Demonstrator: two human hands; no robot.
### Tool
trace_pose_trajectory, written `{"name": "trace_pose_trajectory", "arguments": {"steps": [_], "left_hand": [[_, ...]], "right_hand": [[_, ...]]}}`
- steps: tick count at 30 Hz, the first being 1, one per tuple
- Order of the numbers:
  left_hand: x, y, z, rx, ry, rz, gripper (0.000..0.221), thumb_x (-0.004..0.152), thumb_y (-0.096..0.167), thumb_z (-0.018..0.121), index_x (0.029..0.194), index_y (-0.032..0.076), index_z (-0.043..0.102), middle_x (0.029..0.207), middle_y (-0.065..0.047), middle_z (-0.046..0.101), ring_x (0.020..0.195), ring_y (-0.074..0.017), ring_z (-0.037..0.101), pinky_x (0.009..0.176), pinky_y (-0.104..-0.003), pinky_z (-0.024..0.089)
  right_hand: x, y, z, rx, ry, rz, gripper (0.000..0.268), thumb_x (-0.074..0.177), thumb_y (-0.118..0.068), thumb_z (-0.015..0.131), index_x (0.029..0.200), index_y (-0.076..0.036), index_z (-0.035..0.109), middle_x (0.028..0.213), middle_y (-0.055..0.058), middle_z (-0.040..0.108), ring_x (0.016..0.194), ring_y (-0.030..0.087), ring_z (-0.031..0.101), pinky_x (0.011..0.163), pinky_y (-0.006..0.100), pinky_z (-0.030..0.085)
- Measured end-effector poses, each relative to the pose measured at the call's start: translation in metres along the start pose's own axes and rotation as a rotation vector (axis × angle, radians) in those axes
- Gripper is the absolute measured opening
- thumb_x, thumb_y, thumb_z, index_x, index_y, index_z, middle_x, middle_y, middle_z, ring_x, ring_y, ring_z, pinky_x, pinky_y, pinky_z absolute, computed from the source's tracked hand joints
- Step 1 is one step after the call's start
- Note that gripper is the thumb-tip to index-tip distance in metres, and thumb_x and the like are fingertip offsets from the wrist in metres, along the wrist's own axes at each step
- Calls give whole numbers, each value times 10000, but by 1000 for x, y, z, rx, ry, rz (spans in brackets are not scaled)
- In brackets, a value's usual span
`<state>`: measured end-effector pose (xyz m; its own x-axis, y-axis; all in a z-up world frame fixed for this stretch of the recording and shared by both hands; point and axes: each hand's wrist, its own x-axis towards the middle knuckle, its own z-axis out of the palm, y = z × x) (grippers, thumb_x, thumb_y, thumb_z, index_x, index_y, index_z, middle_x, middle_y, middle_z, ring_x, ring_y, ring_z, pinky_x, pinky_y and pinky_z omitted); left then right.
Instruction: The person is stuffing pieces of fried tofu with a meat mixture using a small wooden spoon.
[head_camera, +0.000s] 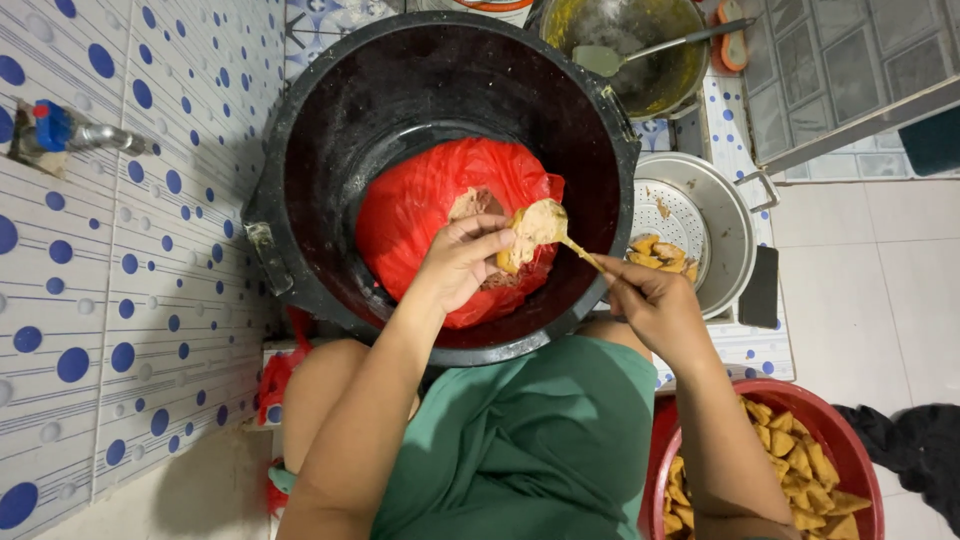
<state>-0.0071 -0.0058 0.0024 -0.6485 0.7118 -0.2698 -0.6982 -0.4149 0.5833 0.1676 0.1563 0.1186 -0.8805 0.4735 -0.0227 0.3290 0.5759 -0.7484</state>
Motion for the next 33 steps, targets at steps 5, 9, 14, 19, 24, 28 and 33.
{"name": "trace_pose_trajectory", "arguments": {"steps": [5, 9, 14, 19, 24, 28, 33], "left_hand": [[-6, 4, 7, 16, -26, -34, 218, 835, 1, 811, 1038, -36, 742, 852, -89, 664, 753, -238, 757, 680, -384, 679], [0, 3, 3, -1, -1, 7, 227, 848, 7, 808, 1059, -31, 734, 877, -83, 640, 774, -213, 740, 705, -362, 679], [4, 0, 1, -14, 17, 43, 247, 836, -16, 822, 1055, -51, 715, 880, -101, 617, 766, -228, 727, 702, -377, 676], [6, -2, -3, -2, 36, 65, 237, 835, -19, 823, 1042, -52, 713, 887, -103, 609, 771, -217, 724, 689, -353, 676], [5, 7, -2, -72, 79, 100, 189, 868, -12, 792, 1047, -4, 729, 889, -68, 630, 793, -209, 737, 697, -337, 675], [6, 6, -1, -51, 74, 100, 191, 872, -7, 789, 1054, -2, 728, 894, -64, 642, 798, -222, 743, 668, -334, 676], [3, -3, -1, -28, -22, 14, 188, 878, -6, 782, 1058, -17, 727, 873, -80, 654, 767, -220, 741, 671, -357, 678]], "right_hand": [[3, 28, -1, -140, 124, -54, 278, 981, -59, 630, 1199, -136, 784, 561, 42, 668, 595, 187, 645, 602, 336, 521], [4, 39, -5, 8, 108, -22, 316, 991, -46, 608, 1251, -147, 756, 563, 40, 670, 558, 113, 574, 546, 263, 451], [-13, 17, -3, 154, -26, 41, 287, 967, -25, 610, 1215, -52, 754, 534, 67, 655, 541, 104, 520, 527, 242, 411], [-21, -4, 0, 85, -111, 59, 296, 932, -23, 633, 1186, -72, 777, 525, 113, 679, 535, 156, 570, 523, 303, 449], [-21, 5, -9, -196, -220, 206, 312, 924, -58, 626, 1182, -114, 793, 544, 121, 708, 528, 232, 611, 570, 372, 498], [-21, 17, -12, -60, -165, 173, 322, 926, -48, 618, 1190, -124, 786, 533, 91, 683, 518, 180, 566, 536, 315, 458], [-17, 14, -9, 84, -84, 69, 281, 955, -32, 610, 1188, -51, 765, 526, 74, 665, 527, 137, 547, 523, 284, 452]]}}
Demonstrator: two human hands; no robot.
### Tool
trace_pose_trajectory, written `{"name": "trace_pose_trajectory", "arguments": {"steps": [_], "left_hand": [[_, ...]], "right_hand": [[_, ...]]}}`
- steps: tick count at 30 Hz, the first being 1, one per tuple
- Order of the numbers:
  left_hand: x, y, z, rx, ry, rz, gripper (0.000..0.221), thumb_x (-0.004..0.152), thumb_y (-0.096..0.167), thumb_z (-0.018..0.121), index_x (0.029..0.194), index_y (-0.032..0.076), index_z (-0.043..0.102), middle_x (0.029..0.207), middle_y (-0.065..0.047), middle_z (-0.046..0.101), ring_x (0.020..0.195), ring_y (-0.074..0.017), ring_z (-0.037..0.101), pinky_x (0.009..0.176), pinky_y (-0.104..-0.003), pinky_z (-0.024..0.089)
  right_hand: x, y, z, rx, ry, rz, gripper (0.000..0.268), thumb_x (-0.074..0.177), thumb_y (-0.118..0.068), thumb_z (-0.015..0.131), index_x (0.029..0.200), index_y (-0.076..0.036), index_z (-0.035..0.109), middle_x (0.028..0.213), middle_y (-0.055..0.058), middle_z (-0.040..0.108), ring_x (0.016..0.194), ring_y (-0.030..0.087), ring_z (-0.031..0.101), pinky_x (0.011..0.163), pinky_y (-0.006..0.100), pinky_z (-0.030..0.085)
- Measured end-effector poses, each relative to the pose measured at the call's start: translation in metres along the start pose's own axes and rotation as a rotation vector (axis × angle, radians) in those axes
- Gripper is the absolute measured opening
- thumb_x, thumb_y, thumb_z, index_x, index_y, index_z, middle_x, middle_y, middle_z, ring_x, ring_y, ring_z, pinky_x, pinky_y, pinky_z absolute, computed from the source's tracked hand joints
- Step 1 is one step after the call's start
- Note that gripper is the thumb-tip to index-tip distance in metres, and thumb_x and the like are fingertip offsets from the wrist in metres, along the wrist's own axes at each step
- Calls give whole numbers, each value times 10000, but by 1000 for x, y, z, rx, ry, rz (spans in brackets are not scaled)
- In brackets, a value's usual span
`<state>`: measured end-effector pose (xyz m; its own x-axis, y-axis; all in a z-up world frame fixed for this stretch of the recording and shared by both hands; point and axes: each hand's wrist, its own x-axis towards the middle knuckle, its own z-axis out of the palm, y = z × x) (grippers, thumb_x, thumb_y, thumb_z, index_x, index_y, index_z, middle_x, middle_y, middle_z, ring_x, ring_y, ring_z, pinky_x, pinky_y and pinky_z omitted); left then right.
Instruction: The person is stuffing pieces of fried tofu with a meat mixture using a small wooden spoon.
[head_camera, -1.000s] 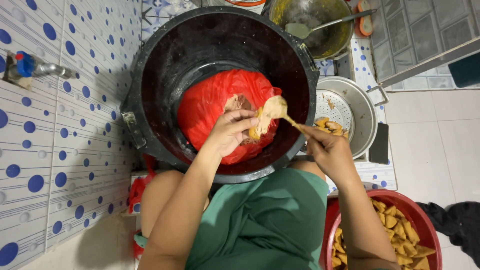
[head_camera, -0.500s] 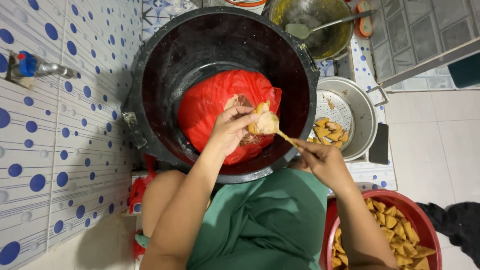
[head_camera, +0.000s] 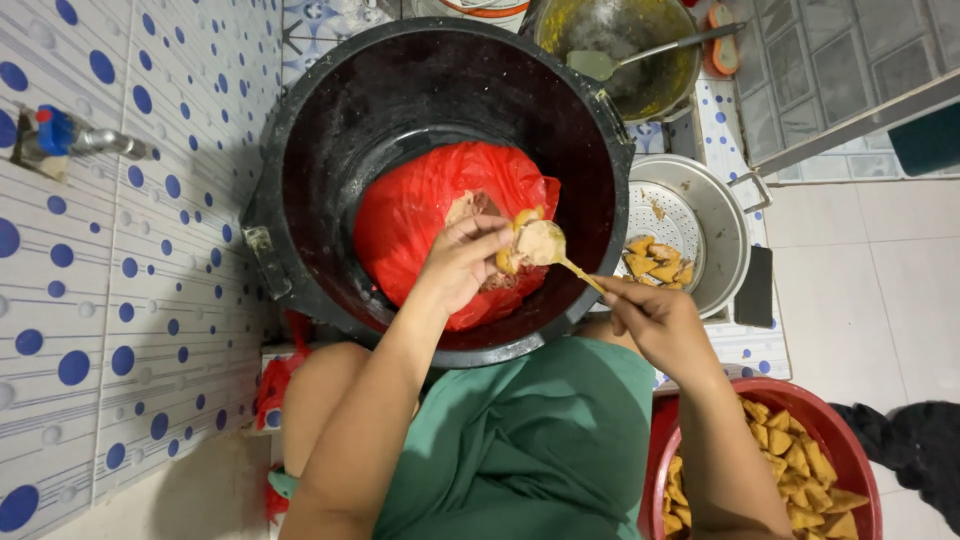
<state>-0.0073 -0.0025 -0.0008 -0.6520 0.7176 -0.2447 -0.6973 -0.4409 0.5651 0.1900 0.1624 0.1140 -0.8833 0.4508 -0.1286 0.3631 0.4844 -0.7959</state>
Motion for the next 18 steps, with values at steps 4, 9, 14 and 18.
{"name": "trace_pose_trajectory", "arguments": {"steps": [4, 9, 14, 18], "left_hand": [[2, -5, -9, 15, -32, -20, 214, 876, 2, 784, 1081, -24, 727, 895, -84, 672, 775, -225, 749, 683, -371, 681], [-9, 7, 3, 21, -91, -91, 235, 835, -23, 796, 1059, -35, 725, 874, -112, 659, 756, -263, 749, 652, -386, 677], [3, -10, -6, 40, -137, -128, 164, 906, 34, 749, 1058, -20, 724, 832, -84, 667, 754, -226, 759, 697, -385, 678], [-26, 19, 34, 42, -126, -194, 96, 922, 84, 744, 982, 12, 727, 798, -81, 694, 769, -222, 763, 769, -430, 671]], "right_hand": [[4, 7, 3, -43, 38, -71, 239, 961, -46, 626, 1142, -57, 783, 528, 68, 664, 528, 138, 556, 527, 305, 477], [0, -10, 5, -341, 286, -184, 384, 972, 36, 567, 1288, -74, 755, 602, 101, 682, 564, 254, 641, 544, 373, 506], [24, 24, 12, 240, 260, -45, 251, 1035, -27, 542, 1236, 4, 690, 586, 54, 587, 415, 82, 422, 376, 214, 338], [38, 53, 33, 767, 49, 27, 361, 880, -37, 750, 1222, 43, 666, 654, 62, 576, 328, 16, 395, 272, 157, 314]]}}
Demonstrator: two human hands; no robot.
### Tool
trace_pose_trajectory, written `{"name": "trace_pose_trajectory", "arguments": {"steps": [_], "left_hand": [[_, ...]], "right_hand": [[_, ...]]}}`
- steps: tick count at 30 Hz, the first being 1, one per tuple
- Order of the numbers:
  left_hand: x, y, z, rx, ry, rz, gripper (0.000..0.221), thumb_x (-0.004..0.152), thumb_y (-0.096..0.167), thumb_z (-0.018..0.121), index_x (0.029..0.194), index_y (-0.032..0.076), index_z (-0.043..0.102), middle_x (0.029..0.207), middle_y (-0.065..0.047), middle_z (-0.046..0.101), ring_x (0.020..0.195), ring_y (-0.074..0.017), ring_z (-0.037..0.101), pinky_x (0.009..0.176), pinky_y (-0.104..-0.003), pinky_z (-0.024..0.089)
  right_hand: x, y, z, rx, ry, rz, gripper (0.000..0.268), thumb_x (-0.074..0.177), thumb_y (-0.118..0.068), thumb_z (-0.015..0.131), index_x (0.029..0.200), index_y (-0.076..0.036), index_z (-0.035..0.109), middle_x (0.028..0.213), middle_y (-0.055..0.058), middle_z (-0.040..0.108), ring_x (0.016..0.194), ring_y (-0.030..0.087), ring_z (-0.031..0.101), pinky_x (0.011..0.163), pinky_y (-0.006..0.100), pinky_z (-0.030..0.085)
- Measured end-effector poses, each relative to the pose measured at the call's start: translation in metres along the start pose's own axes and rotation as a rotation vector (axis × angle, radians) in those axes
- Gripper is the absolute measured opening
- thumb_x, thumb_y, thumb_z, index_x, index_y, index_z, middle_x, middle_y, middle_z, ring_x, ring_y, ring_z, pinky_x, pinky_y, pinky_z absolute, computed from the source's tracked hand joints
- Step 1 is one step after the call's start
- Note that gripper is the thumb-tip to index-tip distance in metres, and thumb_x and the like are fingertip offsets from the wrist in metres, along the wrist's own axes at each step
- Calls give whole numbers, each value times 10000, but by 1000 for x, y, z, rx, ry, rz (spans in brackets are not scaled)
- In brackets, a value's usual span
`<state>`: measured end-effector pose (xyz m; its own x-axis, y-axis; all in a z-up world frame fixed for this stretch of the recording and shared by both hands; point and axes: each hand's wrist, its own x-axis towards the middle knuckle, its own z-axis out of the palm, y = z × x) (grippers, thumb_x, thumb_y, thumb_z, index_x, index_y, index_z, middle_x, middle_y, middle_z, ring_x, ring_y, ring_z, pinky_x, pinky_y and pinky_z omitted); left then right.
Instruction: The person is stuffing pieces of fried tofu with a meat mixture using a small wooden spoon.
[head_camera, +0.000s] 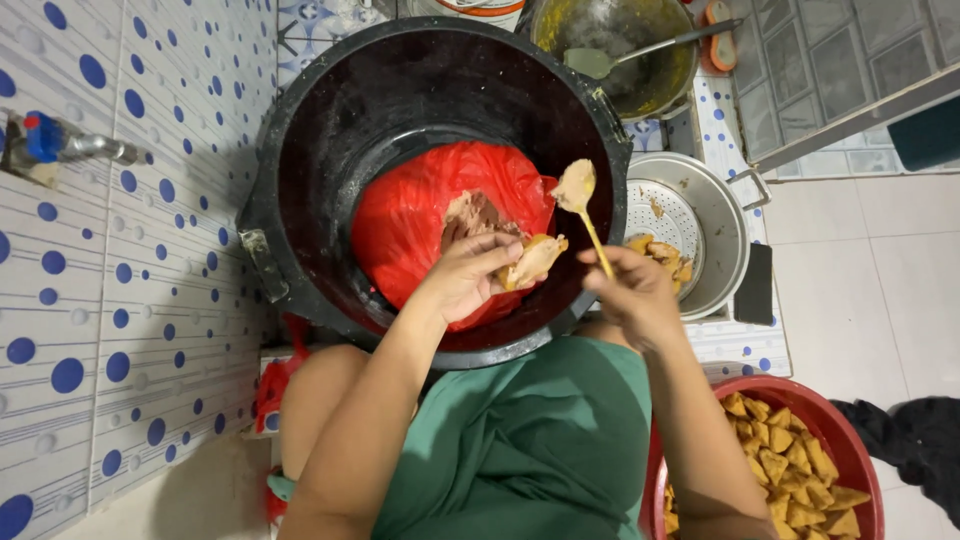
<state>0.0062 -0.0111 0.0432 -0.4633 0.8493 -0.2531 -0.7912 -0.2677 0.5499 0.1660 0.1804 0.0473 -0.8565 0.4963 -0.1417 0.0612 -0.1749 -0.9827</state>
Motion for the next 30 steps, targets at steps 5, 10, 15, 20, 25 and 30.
{"name": "trace_pose_trajectory", "arguments": {"steps": [5, 10, 15, 20, 25, 30], "left_hand": [[11, -13, -17, 31, -6, -97, 111, 925, 86, 751, 999, 10, 720, 785, -102, 681, 733, -233, 751, 734, -444, 671], [9, -18, -13, 112, -17, -184, 163, 897, 96, 787, 1010, 0, 719, 768, -95, 670, 687, -211, 743, 663, -391, 673], [12, -25, -13, 164, 25, -263, 161, 882, 90, 800, 988, 9, 712, 754, -95, 657, 684, -232, 741, 665, -405, 673], [18, -37, -16, 174, 65, -309, 168, 888, 124, 799, 960, 3, 708, 810, -123, 687, 756, -272, 758, 731, -482, 663], [23, -28, -10, 168, 121, -357, 491, 943, 403, 701, 1148, -40, 647, 1125, -264, 690, 1005, -414, 727, 891, -600, 591], [39, -36, -48, 198, 295, -117, 440, 985, 303, 679, 1266, -33, 640, 1201, -279, 642, 1143, -444, 673, 993, -628, 532]], "right_hand": [[11, 17, 19, 31, -112, -13, 672, 688, 154, 829, 1320, 53, 624, 775, 83, 600, 405, 15, 491, 310, 150, 365], [10, 14, 34, 78, -73, 0, 611, 646, 164, 851, 1231, 99, 686, 877, 134, 717, 634, 89, 664, 523, 209, 557], [9, 37, 11, 5, -110, -1, 495, 667, 106, 876, 1136, 87, 717, 872, 129, 752, 711, 99, 692, 589, 229, 580], [4, 61, 0, 37, -56, -11, 507, 606, 117, 905, 1078, 69, 729, 808, 133, 729, 601, 102, 654, 488, 205, 532], [15, 68, -42, 74, 61, -18, 503, 603, 90, 901, 1073, 34, 731, 849, 110, 738, 685, 127, 697, 581, 239, 570], [34, 47, -104, -157, 460, -103, 380, 768, 64, 809, 1122, -39, 719, 860, 39, 680, 603, 55, 609, 477, 170, 466]]}}
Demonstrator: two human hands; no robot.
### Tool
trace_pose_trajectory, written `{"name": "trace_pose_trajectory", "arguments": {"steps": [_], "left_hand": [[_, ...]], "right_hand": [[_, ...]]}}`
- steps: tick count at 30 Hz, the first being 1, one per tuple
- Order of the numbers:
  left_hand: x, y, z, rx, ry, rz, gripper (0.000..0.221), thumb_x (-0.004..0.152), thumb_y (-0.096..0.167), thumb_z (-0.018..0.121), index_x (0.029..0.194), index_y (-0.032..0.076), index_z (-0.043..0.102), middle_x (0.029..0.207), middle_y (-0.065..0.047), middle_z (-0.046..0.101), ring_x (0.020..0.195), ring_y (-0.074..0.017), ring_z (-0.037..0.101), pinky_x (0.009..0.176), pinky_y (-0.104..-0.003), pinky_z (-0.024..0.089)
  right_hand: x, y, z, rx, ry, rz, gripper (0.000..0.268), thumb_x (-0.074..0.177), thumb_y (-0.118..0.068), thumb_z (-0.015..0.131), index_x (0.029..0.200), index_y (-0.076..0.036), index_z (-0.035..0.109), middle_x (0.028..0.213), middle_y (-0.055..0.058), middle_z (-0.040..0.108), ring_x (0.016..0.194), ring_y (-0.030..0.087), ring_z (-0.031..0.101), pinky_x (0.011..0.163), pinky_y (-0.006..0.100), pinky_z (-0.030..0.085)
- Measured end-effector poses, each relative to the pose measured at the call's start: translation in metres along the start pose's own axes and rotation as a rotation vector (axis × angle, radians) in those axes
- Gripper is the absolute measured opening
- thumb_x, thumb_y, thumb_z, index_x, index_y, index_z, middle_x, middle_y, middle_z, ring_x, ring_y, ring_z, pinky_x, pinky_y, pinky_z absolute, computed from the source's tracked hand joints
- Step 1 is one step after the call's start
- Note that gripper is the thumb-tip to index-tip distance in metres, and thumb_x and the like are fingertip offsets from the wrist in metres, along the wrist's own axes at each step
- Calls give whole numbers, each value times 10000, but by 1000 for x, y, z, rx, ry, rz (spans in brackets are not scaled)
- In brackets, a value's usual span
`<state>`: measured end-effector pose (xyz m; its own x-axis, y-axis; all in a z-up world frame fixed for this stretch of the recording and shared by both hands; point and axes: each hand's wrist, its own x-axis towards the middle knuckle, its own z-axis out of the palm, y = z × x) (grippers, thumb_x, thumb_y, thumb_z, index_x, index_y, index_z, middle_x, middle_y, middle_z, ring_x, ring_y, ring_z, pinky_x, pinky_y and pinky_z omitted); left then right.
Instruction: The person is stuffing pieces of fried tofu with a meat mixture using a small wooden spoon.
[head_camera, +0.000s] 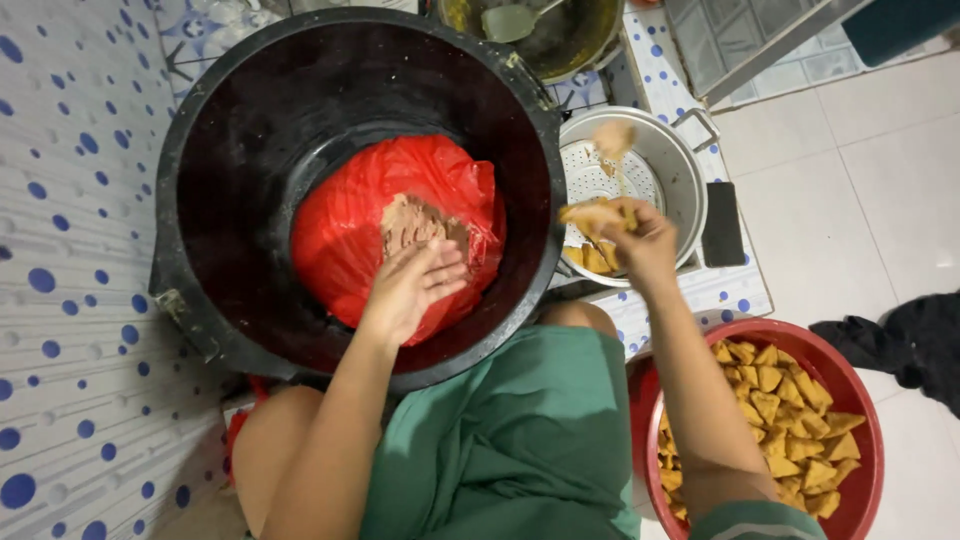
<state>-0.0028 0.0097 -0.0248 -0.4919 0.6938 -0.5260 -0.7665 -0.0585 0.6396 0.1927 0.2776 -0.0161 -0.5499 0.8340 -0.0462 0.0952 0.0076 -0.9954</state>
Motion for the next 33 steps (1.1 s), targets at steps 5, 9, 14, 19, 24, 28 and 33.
{"name": "trace_pose_trajectory", "arguments": {"steps": [5, 9, 14, 19, 24, 28, 33], "left_hand": [[2, 2, 3, 8, 36, 3, 376, 995, 254, 669, 1255, -16, 640, 1202, -272, 655, 1131, -425, 683, 991, -619, 542], [4, -2, -1, 67, 56, 1, 345, 990, 248, 674, 1248, 20, 658, 1201, -248, 691, 1108, -391, 706, 978, -598, 565], [2, 1, -1, 86, 89, 10, 341, 978, 239, 682, 1233, 15, 652, 1178, -250, 683, 1101, -412, 703, 974, -611, 554], [-5, 10, 7, 129, 89, 9, 344, 978, 242, 671, 1234, 14, 641, 1182, -242, 671, 1107, -401, 695, 983, -602, 549], [1, 5, -3, 82, 104, 30, 267, 960, 190, 691, 1176, 38, 651, 1156, -279, 690, 1085, -452, 706, 977, -647, 538], [4, 0, -17, 75, 89, 39, 181, 982, 158, 666, 1114, 39, 634, 1141, -309, 683, 1076, -475, 698, 971, -675, 531], [-2, 7, -22, 170, 88, 64, 38, 1049, 135, 596, 1062, 104, 613, 1145, -264, 693, 1153, -464, 679, 998, -673, 512]], "right_hand": [[49, 73, -46, -124, 103, 19, 364, 751, 41, 868, 1078, 7, 711, 874, 94, 699, 653, 122, 663, 465, 166, 482], [39, 119, -37, -426, 158, 128, 383, 749, -8, 859, 1100, 85, 736, 1143, 365, 660, 1167, 415, 640, 915, 467, 530], [65, 180, -43, -574, 173, 258, 306, 752, -67, 875, 1032, -26, 758, 844, 160, 728, 800, 265, 735, 665, 350, 593], [69, 196, -50, -707, 208, 311, 326, 765, -11, 842, 1060, -134, 780, 875, 89, 765, 873, 256, 762, 744, 406, 620], [45, 196, -89, -493, 323, 143, 261, 797, -12, 840, 798, -99, 594, 807, 106, 736, 644, 202, 675, 544, 298, 527], [-26, 152, -135, -217, 404, 102, 419, 842, 9, 829, 842, -147, 440, 922, 110, 742, 581, 47, 582, 465, 147, 420], [-121, 183, -246, -403, 613, 83, 481, 862, -104, 888, 789, -151, 415, 702, 46, 572, 549, 93, 468, 407, 227, 324]]}}
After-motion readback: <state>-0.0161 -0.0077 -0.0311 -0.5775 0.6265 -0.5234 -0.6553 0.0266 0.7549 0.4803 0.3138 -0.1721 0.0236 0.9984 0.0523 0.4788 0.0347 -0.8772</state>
